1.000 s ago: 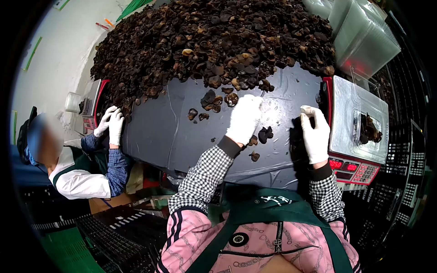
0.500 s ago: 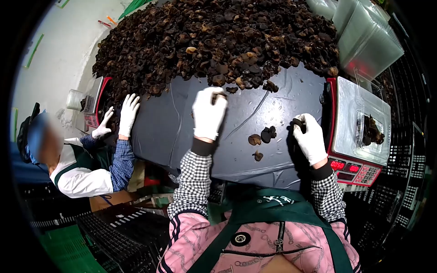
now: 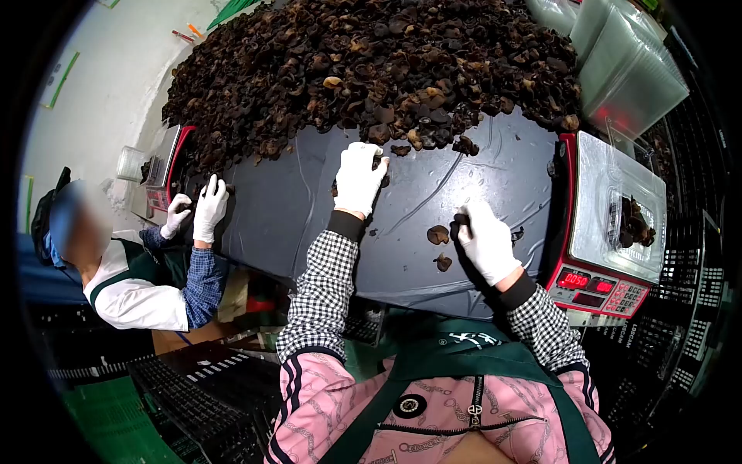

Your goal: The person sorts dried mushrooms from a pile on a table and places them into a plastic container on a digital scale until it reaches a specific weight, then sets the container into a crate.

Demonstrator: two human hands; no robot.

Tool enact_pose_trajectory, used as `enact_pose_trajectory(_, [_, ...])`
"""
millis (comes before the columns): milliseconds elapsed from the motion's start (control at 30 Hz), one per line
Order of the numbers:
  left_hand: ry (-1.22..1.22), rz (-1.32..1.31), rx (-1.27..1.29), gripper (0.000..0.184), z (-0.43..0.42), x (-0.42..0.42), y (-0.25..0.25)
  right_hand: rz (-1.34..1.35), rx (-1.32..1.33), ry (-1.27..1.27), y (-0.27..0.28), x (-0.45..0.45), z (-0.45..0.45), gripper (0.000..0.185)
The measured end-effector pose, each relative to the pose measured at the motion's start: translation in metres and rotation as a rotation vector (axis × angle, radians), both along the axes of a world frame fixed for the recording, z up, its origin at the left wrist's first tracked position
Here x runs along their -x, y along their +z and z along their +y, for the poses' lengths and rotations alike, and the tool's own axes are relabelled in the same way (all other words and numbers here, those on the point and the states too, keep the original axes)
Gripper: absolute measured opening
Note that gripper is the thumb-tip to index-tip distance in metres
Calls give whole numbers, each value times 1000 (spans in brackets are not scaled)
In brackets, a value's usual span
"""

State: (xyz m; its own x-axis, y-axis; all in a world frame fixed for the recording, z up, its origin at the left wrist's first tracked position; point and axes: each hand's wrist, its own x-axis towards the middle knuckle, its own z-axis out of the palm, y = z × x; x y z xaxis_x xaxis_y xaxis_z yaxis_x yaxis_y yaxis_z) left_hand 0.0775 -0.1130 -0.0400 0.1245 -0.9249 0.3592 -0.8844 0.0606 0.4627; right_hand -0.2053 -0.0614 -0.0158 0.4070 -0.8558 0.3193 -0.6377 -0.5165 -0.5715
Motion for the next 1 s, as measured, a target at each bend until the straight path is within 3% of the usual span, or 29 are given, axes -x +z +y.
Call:
enact_pose_trajectory(67, [-35, 141, 152, 17, -4, -11, -8, -220, -190, -49, 8, 5, -4, 21])
enact_pose_trajectory(100, [66, 262, 90, 13, 1, -14, 8, -339, -317, -55, 21, 8, -5, 18])
enact_pose_trajectory(167, [164, 542, 140, 10, 8, -29, 33, -691, -694, -84, 24, 17, -11, 12])
enact_pose_trajectory(233, [188, 605, 185, 5, 18, -57, 44, -983, -1038, -124, 40, 31, -14, 13])
enact_pose_trajectory(267, [209, 694, 160, 4, 28, -63, 52, -1129, -965, -38, 31, 33, -13, 20])
enact_pose_trajectory(300, [211, 736, 158, 8, 36, -69, 56, -1276, -1036, 100, 29, 38, -14, 25])
enact_pose_trajectory(400, [151, 656, 74, 23, 53, -79, 46, -1581, -1255, -9, 41, 36, -15, 36])
enact_pose_trajectory(433, [124, 602, 53, 28, 56, -78, 38, -1675, -1286, 83, 33, 38, -17, 42])
enact_pose_trajectory(567, [96, 447, -54, 31, 67, -64, 21, -1763, -1293, 101, 40, 35, -16, 47])
enact_pose_trajectory(633, [99, 240, -178, 37, 66, -61, 21, -1777, -1287, 70, 47, 35, -14, 49])
enact_pose_trajectory(700, [45, 100, -173, 32, 64, -61, 24, -1790, -1281, 23, 55, 33, -13, 50])
enact_pose_trajectory(833, [40, 59, -155, 20, 57, -64, 11, -1733, -1254, 40, 48, 33, -19, 43])
enact_pose_trajectory(933, [95, 2, -213, 14, 51, -60, 12, -1548, -1181, -108, 42, 32, -16, 32])
enact_pose_trajectory(967, [104, 93, -216, 13, 51, -62, 14, -1480, -1160, -180, 40, 32, -15, 28])
enact_pose_trajectory(1000, [112, 183, -219, 12, 51, -66, 18, -1308, -1059, -98, 43, 30, -14, 19])
